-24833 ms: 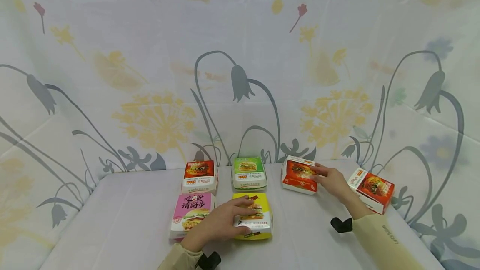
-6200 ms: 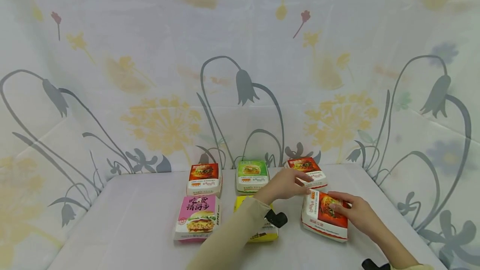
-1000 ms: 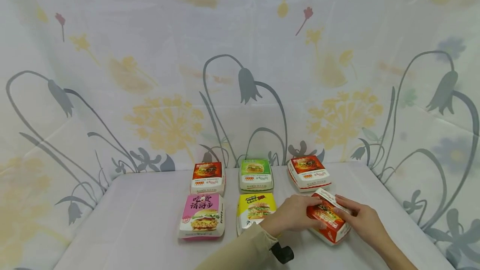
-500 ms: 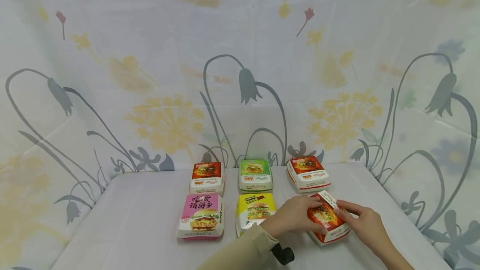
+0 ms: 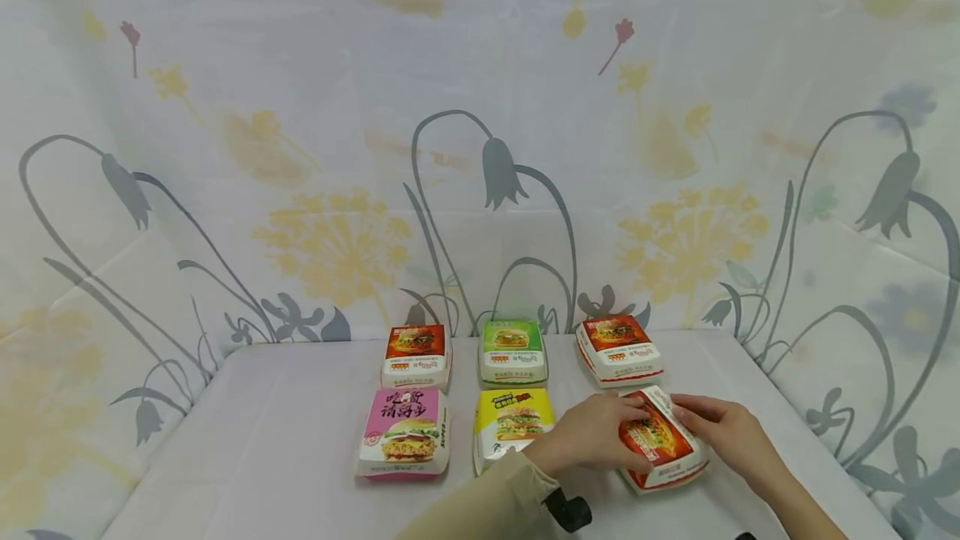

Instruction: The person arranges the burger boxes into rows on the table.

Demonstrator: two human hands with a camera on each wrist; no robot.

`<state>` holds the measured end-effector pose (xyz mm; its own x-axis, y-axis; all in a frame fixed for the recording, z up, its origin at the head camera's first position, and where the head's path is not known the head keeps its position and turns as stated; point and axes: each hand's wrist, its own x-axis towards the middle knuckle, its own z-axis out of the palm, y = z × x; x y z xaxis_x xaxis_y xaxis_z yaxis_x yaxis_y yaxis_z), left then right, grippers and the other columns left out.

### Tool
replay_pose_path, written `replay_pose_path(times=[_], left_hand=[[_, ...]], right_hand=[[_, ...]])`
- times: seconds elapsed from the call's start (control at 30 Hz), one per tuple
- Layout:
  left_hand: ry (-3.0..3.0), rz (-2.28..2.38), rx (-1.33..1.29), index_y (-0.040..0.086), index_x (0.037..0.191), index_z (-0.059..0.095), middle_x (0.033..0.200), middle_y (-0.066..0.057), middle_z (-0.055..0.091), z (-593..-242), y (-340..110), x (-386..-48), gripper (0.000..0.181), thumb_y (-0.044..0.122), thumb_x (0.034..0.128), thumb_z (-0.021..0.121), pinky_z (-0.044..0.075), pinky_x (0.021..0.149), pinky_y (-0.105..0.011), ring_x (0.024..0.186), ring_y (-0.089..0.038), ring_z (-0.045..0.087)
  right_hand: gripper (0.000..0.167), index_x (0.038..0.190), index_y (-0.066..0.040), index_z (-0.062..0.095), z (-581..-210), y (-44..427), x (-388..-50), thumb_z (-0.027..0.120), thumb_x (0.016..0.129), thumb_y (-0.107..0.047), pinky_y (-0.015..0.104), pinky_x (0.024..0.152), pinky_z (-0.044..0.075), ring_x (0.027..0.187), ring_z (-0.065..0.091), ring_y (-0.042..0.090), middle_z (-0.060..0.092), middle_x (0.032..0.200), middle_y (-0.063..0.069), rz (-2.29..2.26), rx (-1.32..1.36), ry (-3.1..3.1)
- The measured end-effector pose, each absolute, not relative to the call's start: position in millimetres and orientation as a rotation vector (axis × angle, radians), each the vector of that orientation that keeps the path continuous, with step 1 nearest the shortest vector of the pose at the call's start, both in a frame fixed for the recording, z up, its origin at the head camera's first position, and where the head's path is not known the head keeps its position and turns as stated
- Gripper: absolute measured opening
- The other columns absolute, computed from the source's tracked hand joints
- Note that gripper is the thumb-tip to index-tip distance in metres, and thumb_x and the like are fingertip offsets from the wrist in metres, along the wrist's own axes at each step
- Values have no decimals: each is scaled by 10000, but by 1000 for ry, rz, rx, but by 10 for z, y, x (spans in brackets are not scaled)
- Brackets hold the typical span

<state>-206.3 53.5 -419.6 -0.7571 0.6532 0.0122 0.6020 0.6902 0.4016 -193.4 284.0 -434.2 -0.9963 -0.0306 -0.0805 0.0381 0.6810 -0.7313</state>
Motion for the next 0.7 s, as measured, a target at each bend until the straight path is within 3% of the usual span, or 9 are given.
replay_pose_path(times=[0.3,0.7], left_hand=[[2752,504,1079,306,1409,584,1474,214,448,-4189,501,-2075,638,519,831,745,351,1084,-249,1414,-86,347],[2672,511,1027,342,1423,560,1483,276,402,-4138,482,-2096,640,454,831,776,377,1086,-333,1452,-53,251]], right_hand=[[555,1370,-14,591,-4363,2800,-2056,621,981,-408,682,967,392,1320,424,494,509,1408,274,-1297,-198,2796],[501,1358,1,596,-4476,2745,-2143,560,1022,-369,638,1015,382,1333,425,459,539,1397,241,-1400,-178,2666]])
